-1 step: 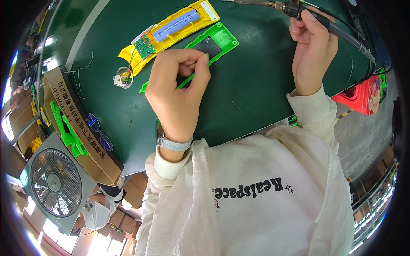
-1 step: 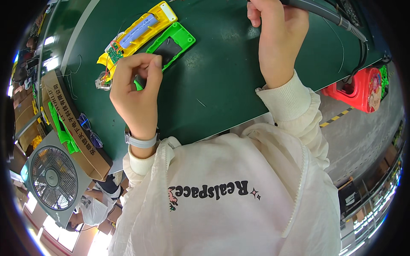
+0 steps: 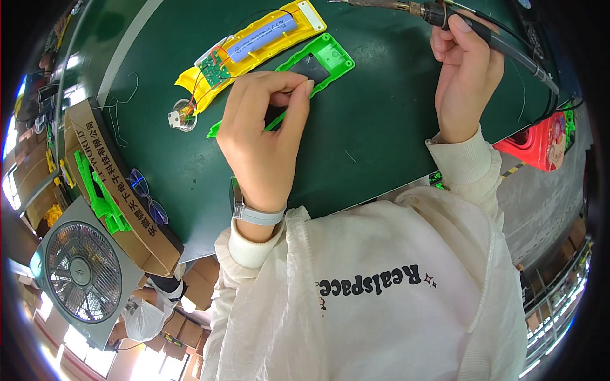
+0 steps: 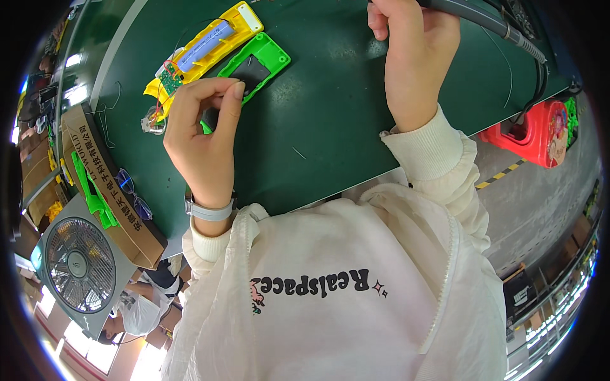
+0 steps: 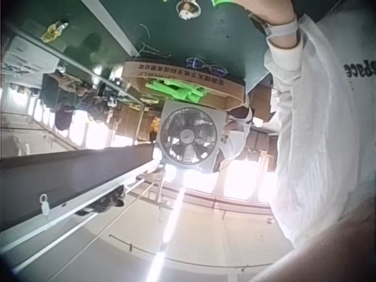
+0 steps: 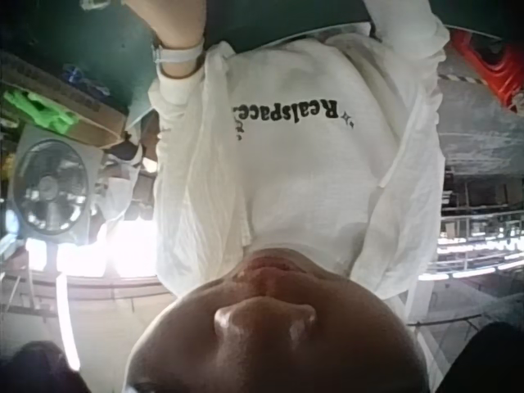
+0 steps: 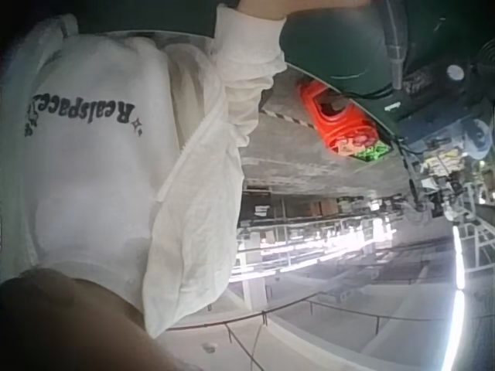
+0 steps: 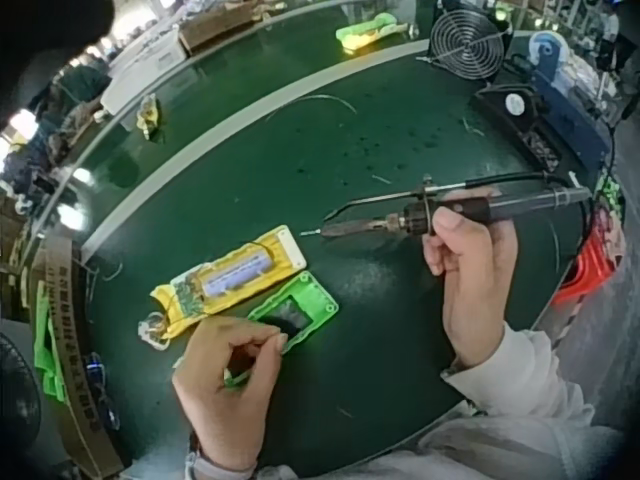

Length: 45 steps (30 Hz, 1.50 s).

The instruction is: The person solders wires inside flashlight casings using a soldering iron, fits the plastic housing pieces together, and places the assembled flashlights onto a conveyor belt.

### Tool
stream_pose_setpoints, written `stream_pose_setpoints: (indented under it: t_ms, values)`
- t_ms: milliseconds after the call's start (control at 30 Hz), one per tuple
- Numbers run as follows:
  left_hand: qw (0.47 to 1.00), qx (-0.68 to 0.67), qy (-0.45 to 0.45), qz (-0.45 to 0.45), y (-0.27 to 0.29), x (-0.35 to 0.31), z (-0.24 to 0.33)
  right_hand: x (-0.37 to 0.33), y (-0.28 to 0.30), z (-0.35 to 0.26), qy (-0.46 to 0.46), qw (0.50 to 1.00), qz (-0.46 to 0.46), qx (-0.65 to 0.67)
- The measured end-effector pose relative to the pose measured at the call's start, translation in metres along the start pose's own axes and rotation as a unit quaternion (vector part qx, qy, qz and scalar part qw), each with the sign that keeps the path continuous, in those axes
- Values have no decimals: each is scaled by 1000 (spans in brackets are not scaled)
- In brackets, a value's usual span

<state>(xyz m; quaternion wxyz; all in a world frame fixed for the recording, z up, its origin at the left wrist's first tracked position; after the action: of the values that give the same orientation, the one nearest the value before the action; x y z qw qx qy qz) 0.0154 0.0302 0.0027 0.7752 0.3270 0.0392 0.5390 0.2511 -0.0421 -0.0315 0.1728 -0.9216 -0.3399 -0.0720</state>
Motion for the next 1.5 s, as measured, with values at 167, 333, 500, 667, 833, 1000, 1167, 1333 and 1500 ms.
stream_pose_setpoints:
  t_ms: [167,333,500,667,833,1000,1167,1333,1500]
  values:
    - [999,-20,18,17,4,-2,1,-6,0,-4,7,1000,0,-4]
    - [997,58,-53,17,1,0,9,-20,4,-15,72,997,28,-7]
    - [991,120,-55,10,-6,4,9,-32,-9,-26,166,982,-60,-74]
    - [967,194,-159,38,-8,9,14,-31,-19,-22,166,980,-104,-37]
    - [970,213,-114,9,-11,9,7,-31,-23,-21,151,980,-111,-68]
    - [972,212,-100,-7,-10,11,8,-36,-25,-19,91,984,-120,-99]
    - [972,215,-90,-12,-11,13,7,-36,-29,-18,97,981,-135,-95]
    - [972,221,-81,-18,-12,14,8,-37,-31,-17,104,979,-149,-96]
    - [969,236,-67,-25,-12,15,9,-37,-33,-19,118,971,-174,-118]
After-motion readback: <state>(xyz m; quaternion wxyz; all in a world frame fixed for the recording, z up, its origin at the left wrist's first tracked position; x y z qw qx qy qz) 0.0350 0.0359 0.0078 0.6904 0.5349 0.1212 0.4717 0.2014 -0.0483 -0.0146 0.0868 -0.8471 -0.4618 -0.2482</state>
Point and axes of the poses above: each hand's wrist, its own x-axis towards the middle knuckle, its own y-axis out of the back of the hand, z = x × y, the point moved 6 cm from there along x, towards the middle knuckle
